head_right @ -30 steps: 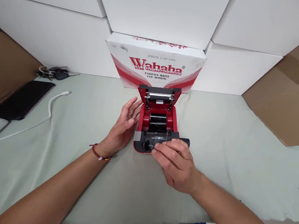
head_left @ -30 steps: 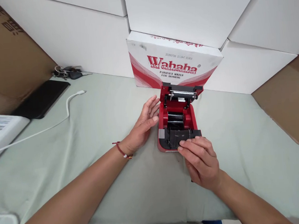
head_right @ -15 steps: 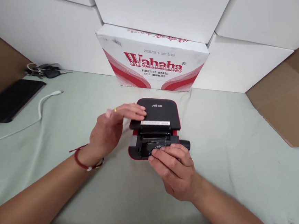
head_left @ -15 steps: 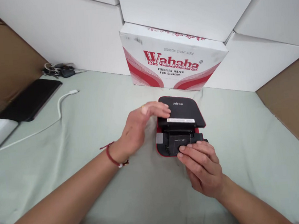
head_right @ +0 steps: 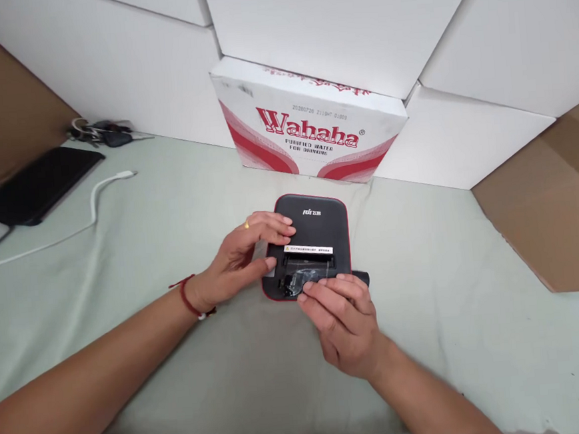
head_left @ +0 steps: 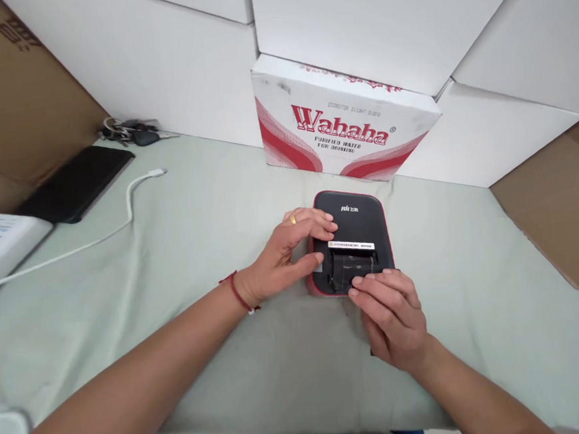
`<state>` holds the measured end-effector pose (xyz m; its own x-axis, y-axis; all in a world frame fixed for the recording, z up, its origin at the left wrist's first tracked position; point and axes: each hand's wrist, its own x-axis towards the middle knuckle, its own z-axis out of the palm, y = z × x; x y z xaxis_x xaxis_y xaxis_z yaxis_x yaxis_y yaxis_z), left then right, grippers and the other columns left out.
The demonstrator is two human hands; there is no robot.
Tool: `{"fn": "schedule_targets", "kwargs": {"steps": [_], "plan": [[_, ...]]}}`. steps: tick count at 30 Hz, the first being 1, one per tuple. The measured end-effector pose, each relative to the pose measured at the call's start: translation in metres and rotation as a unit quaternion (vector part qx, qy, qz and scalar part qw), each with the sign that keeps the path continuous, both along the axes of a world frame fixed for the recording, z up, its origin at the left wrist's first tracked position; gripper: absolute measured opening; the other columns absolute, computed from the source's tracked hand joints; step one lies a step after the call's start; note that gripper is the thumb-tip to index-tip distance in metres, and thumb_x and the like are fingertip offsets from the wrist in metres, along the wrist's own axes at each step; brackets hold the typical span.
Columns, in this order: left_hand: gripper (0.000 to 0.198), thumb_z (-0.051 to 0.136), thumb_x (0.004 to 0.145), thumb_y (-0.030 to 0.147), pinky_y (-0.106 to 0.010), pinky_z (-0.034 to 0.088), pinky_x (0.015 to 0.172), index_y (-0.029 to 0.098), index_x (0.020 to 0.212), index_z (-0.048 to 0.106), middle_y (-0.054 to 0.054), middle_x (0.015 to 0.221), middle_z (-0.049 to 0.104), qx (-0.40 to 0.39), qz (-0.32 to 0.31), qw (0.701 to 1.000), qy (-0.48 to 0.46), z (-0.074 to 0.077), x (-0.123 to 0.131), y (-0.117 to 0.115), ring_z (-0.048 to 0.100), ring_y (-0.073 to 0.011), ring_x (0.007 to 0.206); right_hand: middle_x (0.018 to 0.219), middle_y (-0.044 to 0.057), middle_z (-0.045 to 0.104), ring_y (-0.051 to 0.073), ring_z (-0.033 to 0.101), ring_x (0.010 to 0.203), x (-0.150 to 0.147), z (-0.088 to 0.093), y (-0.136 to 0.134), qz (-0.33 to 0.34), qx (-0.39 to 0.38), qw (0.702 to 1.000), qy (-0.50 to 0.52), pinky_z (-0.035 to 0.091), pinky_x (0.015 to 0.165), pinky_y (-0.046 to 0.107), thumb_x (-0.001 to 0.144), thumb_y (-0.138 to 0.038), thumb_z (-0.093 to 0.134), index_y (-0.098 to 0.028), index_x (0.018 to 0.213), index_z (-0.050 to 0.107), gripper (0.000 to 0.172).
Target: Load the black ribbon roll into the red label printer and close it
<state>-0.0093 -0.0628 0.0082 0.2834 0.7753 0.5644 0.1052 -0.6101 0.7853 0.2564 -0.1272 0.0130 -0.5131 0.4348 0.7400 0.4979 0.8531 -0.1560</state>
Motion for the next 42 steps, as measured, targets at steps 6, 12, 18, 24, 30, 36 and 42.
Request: {"fn": "schedule_targets", "kwargs": {"steps": [6,12,18,24,30,36,42], "plan": [[0.099,0.089,0.086,0.051,-0.061,0.021,0.146,0.046,0.173,0.041,0.000,0.190,0.030,-0.190,-0.063,0.968,-0.154,-0.015,0.006,-0.001,0.019,-0.0356,0.180,0.123,0.010,0.083,0.024,0.072,0.118,-0.003,-0.004,0.001,0.002,0.019,1.000,0.011,0.059,0.109,0.046,0.096,0.002,0.057,-0.020,0.151,0.069,0.060],[0.128,0.092,0.083,0.058,-0.062,0.018,0.146,0.056,0.179,0.007,0.006,0.195,0.006,-0.330,-0.089,0.918,-0.202,-0.034,0.009,-0.009,0.004,-0.0333,0.182,0.124,0.008,0.083,0.024,0.073,0.117,-0.006,-0.003,0.002,-0.001,0.018,1.000,0.020,0.060,0.108,0.046,0.099,-0.001,0.056,-0.025,0.156,0.065,0.063],[0.124,0.087,0.088,0.063,-0.061,0.008,0.147,0.053,0.180,0.006,0.005,0.195,-0.001,-0.292,-0.060,0.936,-0.185,-0.043,0.013,-0.012,-0.001,-0.0324,0.182,0.124,0.008,0.084,0.024,0.073,0.117,-0.003,-0.005,0.004,0.002,0.028,1.000,0.009,0.062,0.106,0.045,0.099,-0.003,0.057,-0.025,0.157,0.064,0.062],[0.128,0.089,0.086,0.061,-0.064,0.009,0.146,0.048,0.181,0.004,0.001,0.195,-0.005,-0.302,-0.056,0.934,-0.182,-0.040,0.016,-0.009,-0.016,-0.0322,0.180,0.124,0.011,0.084,0.024,0.074,0.115,0.001,0.009,0.005,0.017,0.025,0.999,-0.014,0.064,0.102,0.045,0.099,-0.001,0.060,-0.021,0.145,0.071,0.051],[0.108,0.086,0.089,0.058,-0.060,0.019,0.147,0.038,0.178,0.028,-0.007,0.192,0.025,-0.288,-0.052,0.935,-0.201,-0.038,0.019,-0.009,0.016,-0.0371,0.180,0.108,0.005,0.085,0.018,0.079,0.086,0.004,0.077,0.035,0.011,-0.155,0.988,0.001,0.063,0.079,0.034,0.111,-0.021,0.061,-0.024,0.119,0.078,0.019],[0.093,0.081,0.092,0.051,-0.064,0.023,0.145,0.031,0.173,0.040,-0.012,0.187,0.034,-0.268,-0.039,0.940,-0.208,-0.039,0.022,-0.008,0.028,-0.0391,0.176,0.127,0.008,0.084,0.027,0.079,0.110,-0.043,0.105,0.090,-0.207,-0.260,0.875,-0.353,0.060,0.087,0.037,0.108,-0.024,0.064,-0.025,0.125,0.082,0.025],[0.091,0.079,0.093,0.049,-0.066,0.022,0.145,0.036,0.174,0.039,-0.007,0.186,0.037,-0.255,-0.053,0.945,-0.199,-0.043,0.022,-0.004,0.030,-0.0389,0.174,0.119,0.018,0.084,0.034,0.079,0.109,-0.085,0.100,0.116,-0.239,-0.301,0.783,-0.489,0.057,0.082,0.037,0.096,-0.023,0.078,-0.018,0.116,0.084,0.022]]}}
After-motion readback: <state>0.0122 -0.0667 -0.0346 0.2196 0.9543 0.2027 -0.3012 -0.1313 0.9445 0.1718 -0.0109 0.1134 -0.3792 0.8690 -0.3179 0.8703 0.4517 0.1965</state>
